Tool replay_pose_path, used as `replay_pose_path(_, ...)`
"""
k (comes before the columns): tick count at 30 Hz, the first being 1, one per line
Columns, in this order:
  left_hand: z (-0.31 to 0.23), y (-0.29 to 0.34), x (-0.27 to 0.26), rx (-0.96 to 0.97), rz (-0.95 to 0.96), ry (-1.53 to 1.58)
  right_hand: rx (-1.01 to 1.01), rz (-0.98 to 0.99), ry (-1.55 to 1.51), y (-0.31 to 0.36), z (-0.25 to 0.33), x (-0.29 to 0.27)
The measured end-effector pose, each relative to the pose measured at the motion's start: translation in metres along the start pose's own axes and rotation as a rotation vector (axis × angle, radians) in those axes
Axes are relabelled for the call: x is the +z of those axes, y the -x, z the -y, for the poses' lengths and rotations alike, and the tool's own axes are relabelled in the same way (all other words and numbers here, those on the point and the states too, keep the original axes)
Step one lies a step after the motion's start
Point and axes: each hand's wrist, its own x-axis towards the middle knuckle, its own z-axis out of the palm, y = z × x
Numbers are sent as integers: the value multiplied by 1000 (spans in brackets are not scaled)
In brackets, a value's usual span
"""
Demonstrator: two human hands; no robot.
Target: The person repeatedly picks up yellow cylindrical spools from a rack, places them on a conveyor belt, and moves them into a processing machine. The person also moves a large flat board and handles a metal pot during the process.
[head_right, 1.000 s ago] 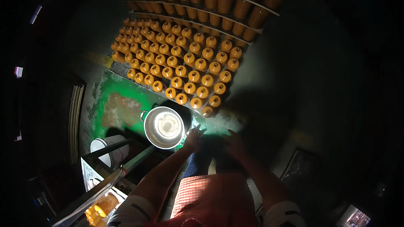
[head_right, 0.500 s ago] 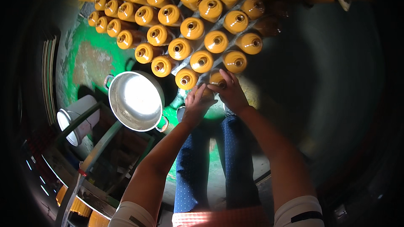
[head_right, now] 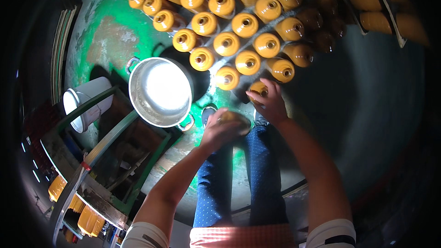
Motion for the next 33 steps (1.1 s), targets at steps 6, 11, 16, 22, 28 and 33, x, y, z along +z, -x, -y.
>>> replay_pose_path(6, 8, 107, -108, -330, -157, 856, 244, 403, -621, 7, 39, -66)
replay_pose_path(11, 42, 135, -171, -329, -164, 1109, 518, 747, -1415, -1, 88, -41)
replay_pose_path(16, 82, 134, -180, -471, -287, 1668, 579, 846, -1758, -18, 155, 48)
replay_pose_path(22, 153, 116, -201, -125, 12, 1988, 90, 670, -1379, -35, 206, 127)
replay_pose_path(28, 159, 113, -210, -71, -12, 2175, 867, 696, -2117, -61, 258, 125)
replay_pose_path(33, 166, 109, -208, -49, -34, 2201, 854, 752, -2353, -49, 263, 146)
